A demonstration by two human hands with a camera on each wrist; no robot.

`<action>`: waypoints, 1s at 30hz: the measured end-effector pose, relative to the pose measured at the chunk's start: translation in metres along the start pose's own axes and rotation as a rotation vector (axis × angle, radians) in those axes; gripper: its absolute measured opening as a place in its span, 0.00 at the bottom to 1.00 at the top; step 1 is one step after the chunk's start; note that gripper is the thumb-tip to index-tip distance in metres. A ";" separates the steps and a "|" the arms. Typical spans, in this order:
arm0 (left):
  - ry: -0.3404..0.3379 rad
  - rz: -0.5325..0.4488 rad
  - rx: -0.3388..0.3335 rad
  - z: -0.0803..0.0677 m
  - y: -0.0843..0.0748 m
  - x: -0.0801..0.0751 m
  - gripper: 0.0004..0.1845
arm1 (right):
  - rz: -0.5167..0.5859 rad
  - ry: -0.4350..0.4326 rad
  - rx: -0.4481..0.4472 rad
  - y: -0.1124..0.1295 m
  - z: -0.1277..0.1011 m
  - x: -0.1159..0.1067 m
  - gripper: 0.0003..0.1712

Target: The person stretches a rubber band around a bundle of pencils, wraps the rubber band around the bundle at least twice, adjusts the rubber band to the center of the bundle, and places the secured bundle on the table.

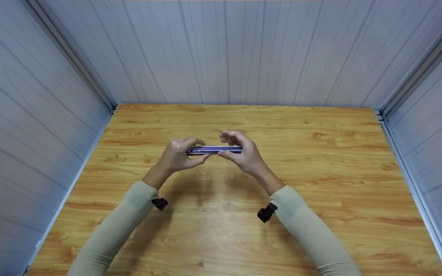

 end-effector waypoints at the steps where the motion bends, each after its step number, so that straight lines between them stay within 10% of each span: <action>1: -0.001 -0.011 -0.007 0.001 0.000 0.000 0.17 | -0.004 -0.004 -0.002 0.000 -0.001 0.001 0.32; 15: 0.157 -0.055 -0.032 -0.001 -0.001 0.017 0.14 | 0.051 -0.012 -0.017 -0.002 -0.006 0.000 0.22; 30: 0.303 -0.095 -0.111 -0.015 0.006 0.036 0.16 | -0.132 0.008 -0.101 0.012 -0.003 -0.002 0.20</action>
Point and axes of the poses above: each hand's wrist, its own z-axis towards the middle knuckle, its own x-axis out of the palm, y = z × x, the point moved 9 cm from there along z, towards the middle knuckle, and after that the axes turned 12 degrees about x, right-handed, at the moved point
